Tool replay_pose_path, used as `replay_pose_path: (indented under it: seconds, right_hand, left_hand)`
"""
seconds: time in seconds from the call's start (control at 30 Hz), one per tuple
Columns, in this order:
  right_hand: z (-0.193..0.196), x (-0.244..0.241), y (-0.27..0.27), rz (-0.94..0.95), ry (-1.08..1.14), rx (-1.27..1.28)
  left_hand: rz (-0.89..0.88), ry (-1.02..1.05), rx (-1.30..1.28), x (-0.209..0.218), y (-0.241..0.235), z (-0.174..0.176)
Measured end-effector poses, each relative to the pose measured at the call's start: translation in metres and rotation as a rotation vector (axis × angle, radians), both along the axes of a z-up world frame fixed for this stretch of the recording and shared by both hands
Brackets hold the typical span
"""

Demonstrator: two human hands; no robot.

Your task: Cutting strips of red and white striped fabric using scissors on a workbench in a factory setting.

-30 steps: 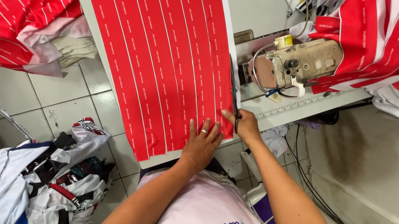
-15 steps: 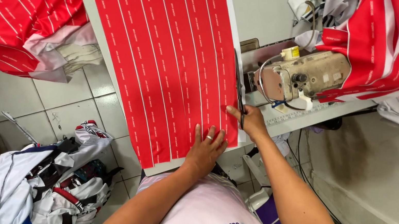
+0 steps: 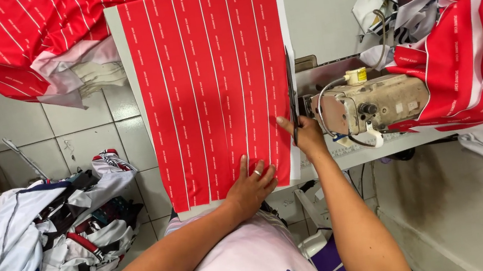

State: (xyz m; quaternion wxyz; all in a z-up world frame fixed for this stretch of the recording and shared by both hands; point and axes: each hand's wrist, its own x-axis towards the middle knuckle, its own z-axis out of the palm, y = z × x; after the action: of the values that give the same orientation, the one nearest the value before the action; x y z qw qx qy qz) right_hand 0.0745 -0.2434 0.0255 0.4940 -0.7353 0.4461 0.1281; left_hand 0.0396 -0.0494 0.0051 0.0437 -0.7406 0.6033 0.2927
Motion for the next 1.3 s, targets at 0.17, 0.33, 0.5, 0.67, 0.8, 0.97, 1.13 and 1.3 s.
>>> replay_pose_path:
  seconds: [0.17, 0.33, 0.5, 0.67, 0.8, 0.97, 1.13, 1.3]
  right_hand:
    - [0.000, 0.013, 0.002, -0.012, -0.019, 0.004]
    - [-0.026, -0.017, -0.008, -0.015, -0.021, 0.005]
    - [-0.033, -0.092, -0.013, 0.135, 0.103, -0.198]
    - [-0.025, -0.115, 0.018, 0.161, -0.019, -0.412]
    - [-0.082, -0.129, 0.014, 0.272, -0.080, -0.610]
    - [-0.073, -0.173, 0.013, 0.298, -0.058, -0.612]
    - [-0.054, -0.230, -0.003, 0.247, -0.068, -0.495]
    - [-0.061, -0.284, -0.038, 0.268, -0.022, -0.499]
  left_hand:
    - [-0.021, 0.015, -0.012, 0.009, 0.000, 0.005]
    - [0.066, 0.129, -0.090, 0.010, 0.013, -0.020]
    - [0.731, -0.174, -0.511, 0.035, 0.059, -0.020]
    - [1.100, -0.263, -0.368, 0.022, 0.095, -0.022]
    - [1.184, -0.188, -0.309, -0.007, 0.061, -0.021]
    - [1.220, -0.225, -0.247, -0.051, 0.022, -0.030]
    - [1.184, -0.184, -0.207, -0.085, 0.029, -0.038]
    - [1.077, -0.255, -0.290, -0.122, 0.049, -0.043]
